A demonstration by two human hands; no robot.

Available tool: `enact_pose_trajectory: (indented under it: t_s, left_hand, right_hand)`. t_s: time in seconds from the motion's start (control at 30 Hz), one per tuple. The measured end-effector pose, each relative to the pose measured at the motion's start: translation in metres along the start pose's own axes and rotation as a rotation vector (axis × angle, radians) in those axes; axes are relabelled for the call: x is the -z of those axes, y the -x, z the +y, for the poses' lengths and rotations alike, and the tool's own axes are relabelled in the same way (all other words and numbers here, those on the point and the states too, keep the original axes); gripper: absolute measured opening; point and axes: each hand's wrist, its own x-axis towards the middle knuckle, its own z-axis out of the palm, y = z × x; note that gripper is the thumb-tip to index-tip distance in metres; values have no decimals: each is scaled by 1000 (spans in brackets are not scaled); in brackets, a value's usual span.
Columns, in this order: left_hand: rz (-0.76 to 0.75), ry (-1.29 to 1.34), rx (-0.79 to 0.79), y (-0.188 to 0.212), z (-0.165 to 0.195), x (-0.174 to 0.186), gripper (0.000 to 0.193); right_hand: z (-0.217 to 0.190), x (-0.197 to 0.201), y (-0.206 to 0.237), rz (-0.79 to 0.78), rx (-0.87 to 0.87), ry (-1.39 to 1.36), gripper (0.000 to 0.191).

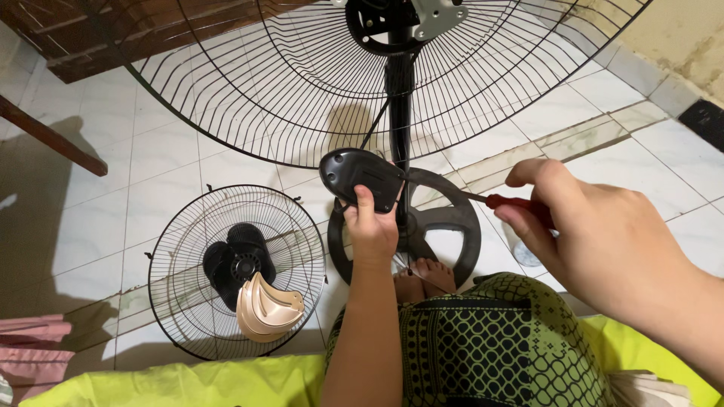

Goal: The person sits on the floor and uses a screwdriver to unscrew the rear motor housing cover of a pedestal fan, removes the cover, works on the fan's internal components, and then reattaches the cover to the housing.

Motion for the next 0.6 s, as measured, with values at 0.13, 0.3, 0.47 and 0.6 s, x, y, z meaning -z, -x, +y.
enact_pose_trajectory:
  t_s: [0.13,0.3,0.47,0.6]
  left_hand:
    - [9,0,-3,1,0,-1,49]
    - [29,0,-13,-1,-1,1,48]
    - [11,29,-10,-3,-2,5,51]
    - [19,12,-6,-2,-4,5,52]
  right_hand:
    - [3,-2,7,150,268,46,30]
    - [7,-9,10,-300,-234,322,51]
    - [10,-9,11,55,131,123,34]
    - [8,-11,13,39,81,79,44]
